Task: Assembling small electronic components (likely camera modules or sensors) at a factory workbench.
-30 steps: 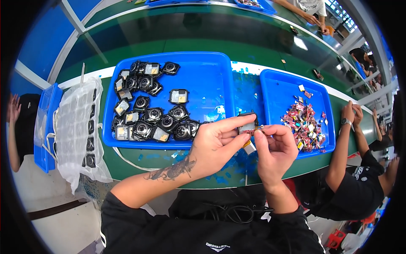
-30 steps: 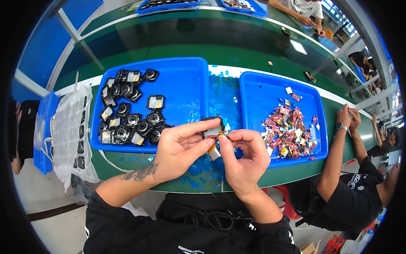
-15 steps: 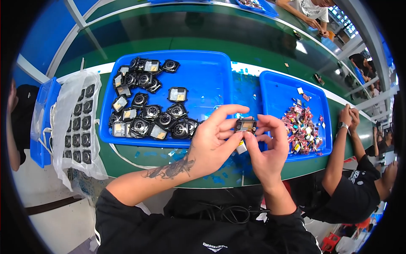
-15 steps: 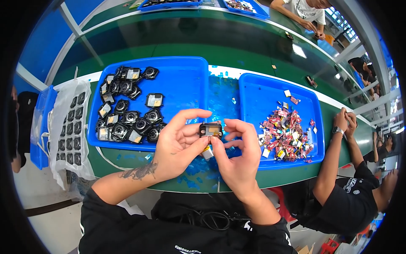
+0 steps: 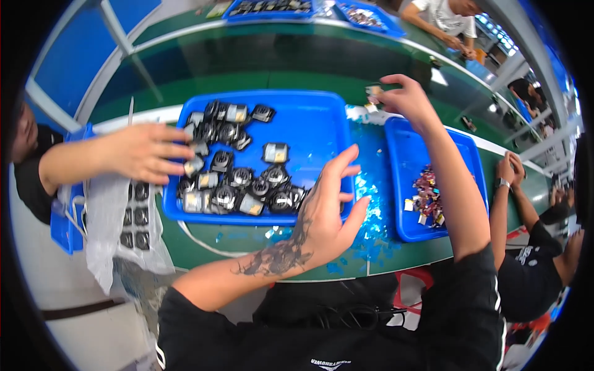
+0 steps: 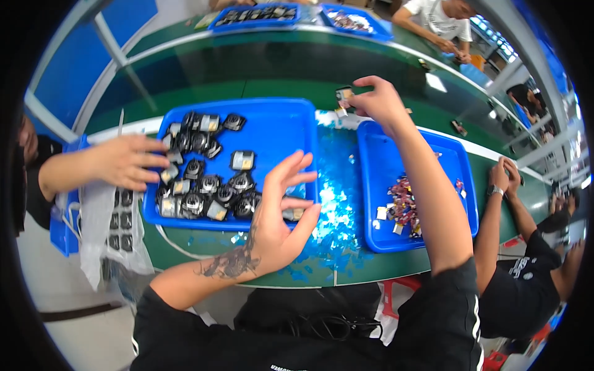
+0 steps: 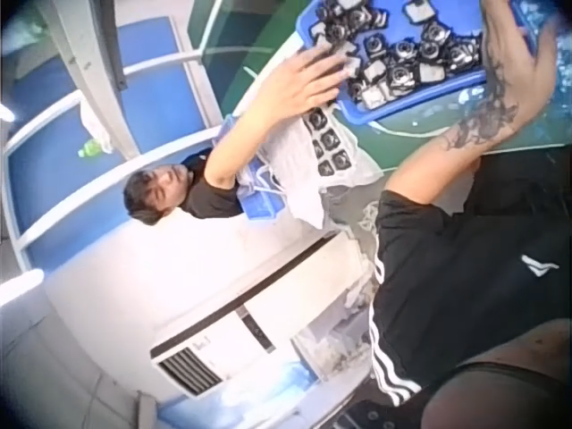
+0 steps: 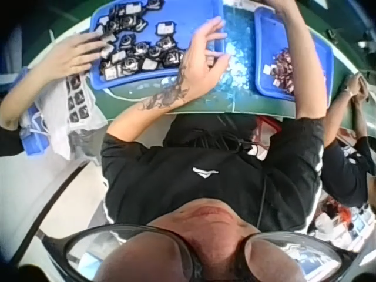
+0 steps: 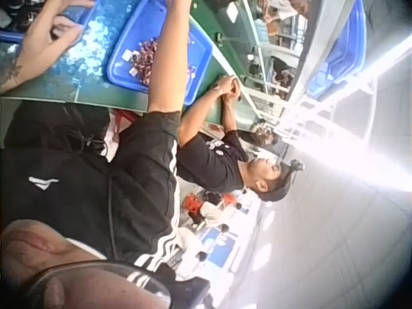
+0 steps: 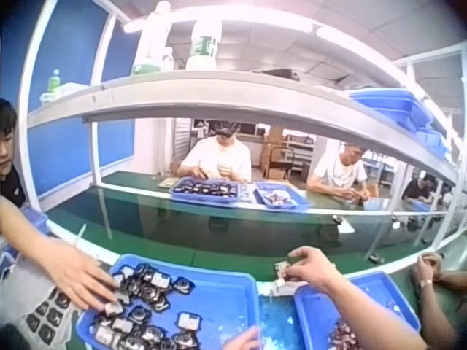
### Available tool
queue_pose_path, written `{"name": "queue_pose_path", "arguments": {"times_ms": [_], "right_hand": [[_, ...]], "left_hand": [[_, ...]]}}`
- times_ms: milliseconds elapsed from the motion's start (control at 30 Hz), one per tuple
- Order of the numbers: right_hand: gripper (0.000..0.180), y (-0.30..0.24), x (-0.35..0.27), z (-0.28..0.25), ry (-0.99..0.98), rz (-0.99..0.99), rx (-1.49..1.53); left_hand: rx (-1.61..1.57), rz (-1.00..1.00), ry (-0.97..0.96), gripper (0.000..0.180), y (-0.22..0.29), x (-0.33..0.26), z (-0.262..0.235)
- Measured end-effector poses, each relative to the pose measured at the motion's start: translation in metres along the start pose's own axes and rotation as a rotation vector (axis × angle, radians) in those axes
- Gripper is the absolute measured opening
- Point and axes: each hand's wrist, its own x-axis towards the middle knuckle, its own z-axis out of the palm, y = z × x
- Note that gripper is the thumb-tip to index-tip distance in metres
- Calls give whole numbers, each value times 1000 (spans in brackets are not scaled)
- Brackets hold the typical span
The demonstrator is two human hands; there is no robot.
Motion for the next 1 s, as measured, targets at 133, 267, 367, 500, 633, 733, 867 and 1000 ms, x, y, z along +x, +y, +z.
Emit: {"name": "queue_pose_path", "arguments": {"times_ms": [133,267,367,500,633,733,867,1000], "right_hand": [[59,57,72,-2,31,67,-358],[54,53,59,-10,77,77,-485],[25,1,22,33,280,-404,-572],[32,-59,-59,122,-426,-453,-623],[25,-36,-75,155,-256,-648,-655],[21,-38,-78,131,-231,-606,-575],[17,-49,-105,80,-202,-694,-214],[18,-54,-130,31,-381,-414,-24]], "left_hand": [[213,210,-48,65,-4,-6,1],[441,479,-97,57,-1,-9,2],[506,593,-134,52,1,-10,-1],[411,629,-18,52,-1,-11,0],[440,647,82,44,0,-2,0],[557,635,177,60,1,9,-20],[751,162,172,55,7,30,-35],[-179,-557,-268,29,-2,24,-34]]}}
